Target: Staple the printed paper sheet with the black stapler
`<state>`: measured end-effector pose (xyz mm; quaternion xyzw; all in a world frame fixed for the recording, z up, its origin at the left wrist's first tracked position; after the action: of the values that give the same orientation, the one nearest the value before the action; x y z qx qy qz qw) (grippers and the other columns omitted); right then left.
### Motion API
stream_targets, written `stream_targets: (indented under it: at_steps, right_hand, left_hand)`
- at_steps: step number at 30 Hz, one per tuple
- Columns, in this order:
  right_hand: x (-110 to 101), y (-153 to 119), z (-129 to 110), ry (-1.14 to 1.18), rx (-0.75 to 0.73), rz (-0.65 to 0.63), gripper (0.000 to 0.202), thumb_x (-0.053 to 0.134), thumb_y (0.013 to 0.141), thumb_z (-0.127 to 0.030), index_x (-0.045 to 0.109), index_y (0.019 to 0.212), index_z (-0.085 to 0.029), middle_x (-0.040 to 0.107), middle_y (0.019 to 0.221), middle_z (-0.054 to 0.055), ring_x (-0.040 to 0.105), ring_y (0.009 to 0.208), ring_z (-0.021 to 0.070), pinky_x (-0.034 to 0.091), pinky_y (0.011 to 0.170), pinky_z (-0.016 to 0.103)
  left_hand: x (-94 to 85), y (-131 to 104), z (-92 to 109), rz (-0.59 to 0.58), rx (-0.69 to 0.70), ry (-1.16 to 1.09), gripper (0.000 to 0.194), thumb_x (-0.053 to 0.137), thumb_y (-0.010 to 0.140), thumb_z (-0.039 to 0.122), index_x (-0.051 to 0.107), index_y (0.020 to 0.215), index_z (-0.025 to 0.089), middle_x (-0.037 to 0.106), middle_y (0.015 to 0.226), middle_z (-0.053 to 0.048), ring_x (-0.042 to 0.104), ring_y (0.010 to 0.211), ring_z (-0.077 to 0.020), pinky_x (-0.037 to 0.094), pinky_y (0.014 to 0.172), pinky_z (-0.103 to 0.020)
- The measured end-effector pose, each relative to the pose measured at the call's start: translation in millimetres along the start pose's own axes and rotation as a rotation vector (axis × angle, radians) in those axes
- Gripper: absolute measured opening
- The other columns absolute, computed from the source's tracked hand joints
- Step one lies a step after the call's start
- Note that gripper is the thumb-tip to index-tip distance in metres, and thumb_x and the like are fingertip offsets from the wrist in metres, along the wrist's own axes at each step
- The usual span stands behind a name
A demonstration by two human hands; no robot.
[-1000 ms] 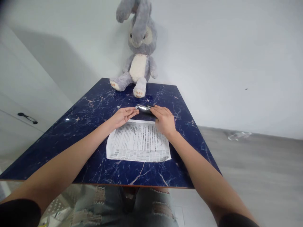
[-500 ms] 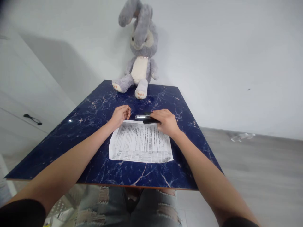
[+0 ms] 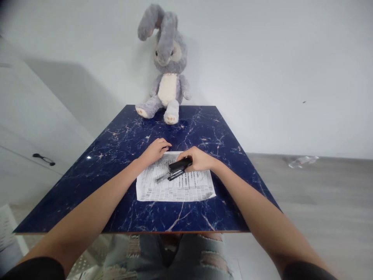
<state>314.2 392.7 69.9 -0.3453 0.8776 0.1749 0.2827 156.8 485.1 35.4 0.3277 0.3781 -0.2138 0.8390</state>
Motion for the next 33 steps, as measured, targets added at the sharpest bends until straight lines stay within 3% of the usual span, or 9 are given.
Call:
stream_targets:
  at_steps: [5, 9, 11, 15, 21, 24, 27, 30, 33]
  right_hand:
    - [-7, 0, -4, 0.045, -0.109, -0.004, 0.036, 0.079, 0.087, -0.041, 0.078, 0.117, -0.021, 0.077, 0.113, 0.007, 0.072, 0.096, 0.0212, 0.056, 0.087, 0.035]
    - [-38, -2, 8, 0.096, -0.087, 0.424, 0.032, 0.070, 0.096, -0.049, 0.079, 0.109, -0.021, 0.077, 0.110, 0.009, 0.072, 0.102, 0.0227, 0.056, 0.095, 0.040]
    - [-44, -4, 12, 0.084, -0.079, 0.557, 0.033, 0.072, 0.095, -0.049, 0.079, 0.111, -0.022, 0.077, 0.110, 0.009, 0.072, 0.099, 0.0223, 0.058, 0.093, 0.040]
    - [-33, 1, 3, 0.103, -0.119, 0.503, 0.038, 0.079, 0.090, -0.047, 0.079, 0.118, -0.022, 0.077, 0.110, 0.009, 0.073, 0.087, 0.0197, 0.061, 0.084, 0.037]
    - [-27, 3, 0, 0.119, -0.091, 0.568, 0.022, 0.080, 0.088, -0.040, 0.083, 0.095, -0.019, 0.081, 0.091, 0.006, 0.075, 0.080, 0.0204, 0.063, 0.080, 0.034]
    - [-49, -6, 23, 0.029, -0.057, 0.666, 0.023, 0.079, 0.089, -0.039, 0.084, 0.102, -0.021, 0.082, 0.095, 0.007, 0.077, 0.085, 0.0230, 0.063, 0.084, 0.037]
    - [-89, -31, 65, -0.224, 0.081, 0.841, 0.017, 0.074, 0.089, -0.031, 0.084, 0.099, -0.020, 0.081, 0.096, 0.008, 0.076, 0.085, 0.0250, 0.062, 0.087, 0.041]
    - [-116, -51, 108, -0.518, 0.340, 0.821, 0.011, 0.072, 0.082, -0.017, 0.082, 0.085, -0.020, 0.080, 0.087, 0.007, 0.074, 0.081, 0.0247, 0.059, 0.086, 0.039]
    - [-126, -62, 131, -0.647, 0.520, 0.773, 0.016, 0.069, 0.082, -0.011, 0.082, 0.088, -0.018, 0.079, 0.090, 0.009, 0.074, 0.086, 0.0256, 0.057, 0.083, 0.036]
  left_hand:
    - [-7.2, 0, 5, 0.077, -0.014, -0.059, 0.027, 0.050, 0.098, 0.018, 0.077, 0.103, 0.020, 0.069, 0.104, -0.010, 0.064, 0.098, -0.0237, 0.049, 0.097, -0.040]
    - [-24.5, -1, 13, 0.253, -0.106, -0.327, 0.019, 0.058, 0.099, 0.028, 0.076, 0.101, 0.020, 0.073, 0.098, -0.007, 0.067, 0.090, -0.0203, 0.053, 0.092, -0.037]
    - [-26.8, -3, 18, 0.289, -0.135, -0.541, 0.020, 0.067, 0.096, 0.035, 0.074, 0.105, 0.019, 0.075, 0.095, -0.007, 0.070, 0.087, -0.0194, 0.056, 0.088, -0.036]
    - [-17.4, -4, 36, 0.195, -0.099, -0.753, 0.031, 0.083, 0.084, 0.041, 0.074, 0.103, 0.017, 0.077, 0.094, -0.007, 0.074, 0.088, -0.0197, 0.059, 0.086, -0.035]
    - [-5.3, -5, 45, 0.094, -0.048, -0.749, 0.035, 0.086, 0.081, 0.042, 0.075, 0.103, 0.017, 0.079, 0.094, -0.008, 0.076, 0.086, -0.0206, 0.061, 0.086, -0.036]
    - [-25.1, -5, 27, 0.217, -0.073, -0.542, 0.032, 0.079, 0.087, 0.043, 0.073, 0.107, 0.019, 0.079, 0.101, -0.008, 0.075, 0.090, -0.0227, 0.061, 0.089, -0.039]
    - [-61.1, -13, -9, 0.417, -0.211, -0.044, 0.023, 0.057, 0.102, 0.032, 0.076, 0.105, 0.019, 0.078, 0.106, -0.010, 0.072, 0.102, -0.0255, 0.055, 0.101, -0.043]
    - [-71.4, -18, -47, 0.313, -0.375, 0.326, 0.035, 0.050, 0.095, 0.012, 0.076, 0.118, 0.015, 0.072, 0.131, -0.015, 0.065, 0.122, -0.0312, 0.047, 0.113, -0.049]
    - [-65.8, -21, -68, 0.173, -0.433, 0.439, 0.043, 0.047, 0.091, 0.006, 0.077, 0.122, 0.013, 0.071, 0.135, -0.017, 0.065, 0.122, -0.0328, 0.050, 0.110, -0.048]
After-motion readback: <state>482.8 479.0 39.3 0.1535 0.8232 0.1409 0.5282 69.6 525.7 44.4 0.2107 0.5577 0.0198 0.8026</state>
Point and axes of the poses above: each hand's wrist, its own y-axis towards the middle knuckle, its own x-axis out of the palm, z = x × y, the point moved 8 cm from there along y, towards the middle knuckle
